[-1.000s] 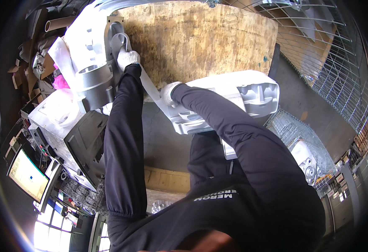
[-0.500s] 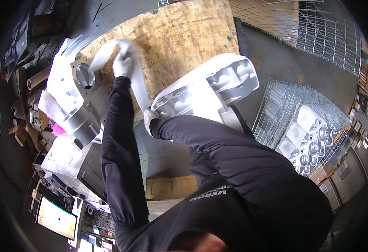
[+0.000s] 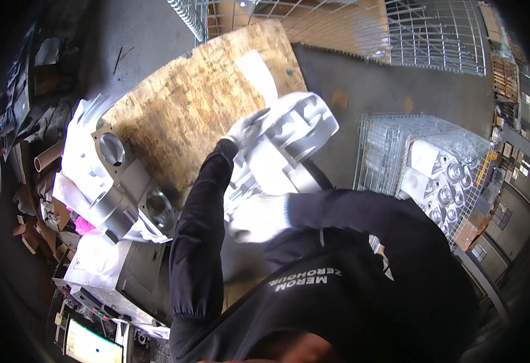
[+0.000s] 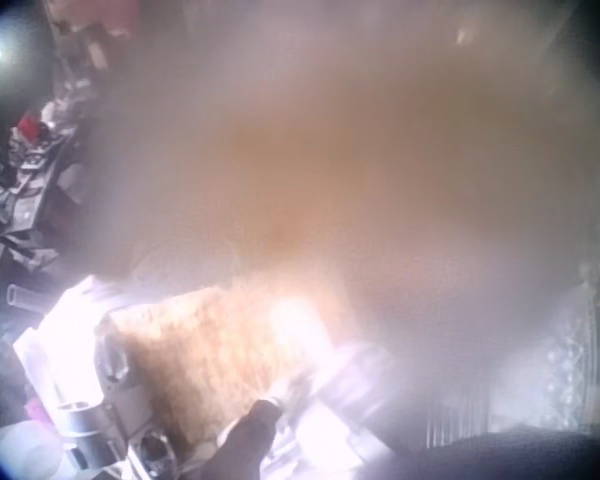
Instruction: The person wraps individual metal parts with white paper and places them into a wire mesh bin. The person repeatedly picks up parts from a wooden pallet, wraps each one, and stacks them in the bin.
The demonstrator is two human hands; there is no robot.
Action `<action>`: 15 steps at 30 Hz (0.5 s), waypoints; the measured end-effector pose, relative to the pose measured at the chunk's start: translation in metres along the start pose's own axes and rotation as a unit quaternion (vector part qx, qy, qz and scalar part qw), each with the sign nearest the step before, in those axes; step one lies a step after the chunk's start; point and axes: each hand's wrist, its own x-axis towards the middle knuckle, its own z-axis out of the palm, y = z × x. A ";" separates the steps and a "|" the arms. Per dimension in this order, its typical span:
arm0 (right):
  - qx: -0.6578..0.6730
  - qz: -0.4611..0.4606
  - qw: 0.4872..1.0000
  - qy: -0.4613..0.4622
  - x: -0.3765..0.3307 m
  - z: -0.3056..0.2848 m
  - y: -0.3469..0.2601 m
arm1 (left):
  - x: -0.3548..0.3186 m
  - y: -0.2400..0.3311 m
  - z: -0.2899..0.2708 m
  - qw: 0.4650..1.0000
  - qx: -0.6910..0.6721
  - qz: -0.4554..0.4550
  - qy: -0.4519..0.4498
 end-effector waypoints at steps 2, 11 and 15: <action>-0.098 -0.147 0.983 0.049 -0.034 -0.043 -0.005 | 0.001 0.015 0.001 0.998 -0.042 -0.030 -0.021; -0.737 -0.065 0.659 0.134 0.050 -0.287 0.049 | -0.004 0.044 0.008 0.988 -0.083 -0.112 -0.058; -0.720 -0.037 0.680 0.134 0.061 -0.310 0.068 | -0.001 0.041 0.008 0.996 -0.062 -0.071 -0.002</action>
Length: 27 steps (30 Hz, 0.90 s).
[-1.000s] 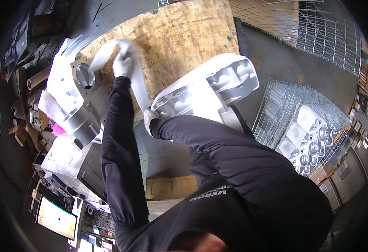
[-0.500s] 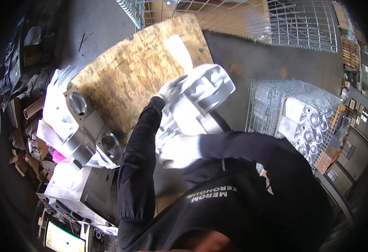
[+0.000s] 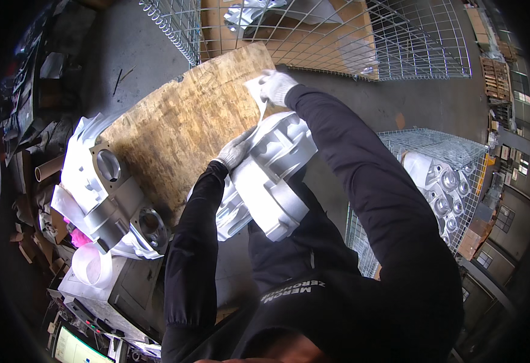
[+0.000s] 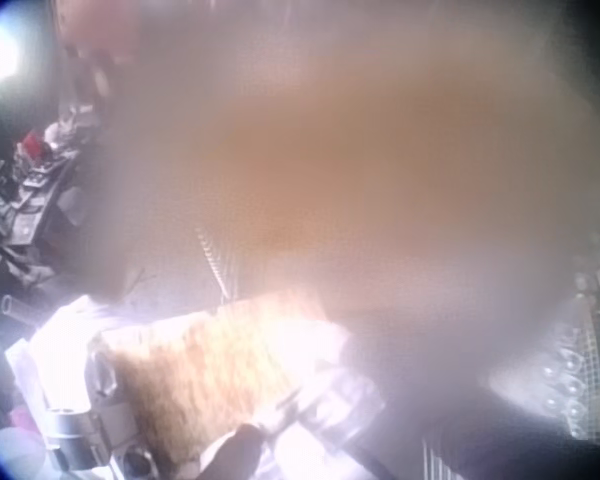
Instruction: The person wraps individual metal parts with white paper and places them into a wire mesh bin. The person repeatedly picks up parts from a wooden pallet, wraps each one, and stacks them in the bin.
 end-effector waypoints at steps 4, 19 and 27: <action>0.147 0.142 0.976 -0.069 -0.058 0.013 -0.005 | -0.022 0.031 0.009 0.980 0.161 0.004 0.118; 0.555 0.374 0.737 0.099 -0.085 0.073 -0.034 | -0.183 0.057 0.232 0.818 -0.239 -0.060 0.521; 0.369 0.352 0.860 0.024 -0.140 0.079 -0.070 | -0.177 0.055 0.267 0.801 -0.234 -0.001 0.552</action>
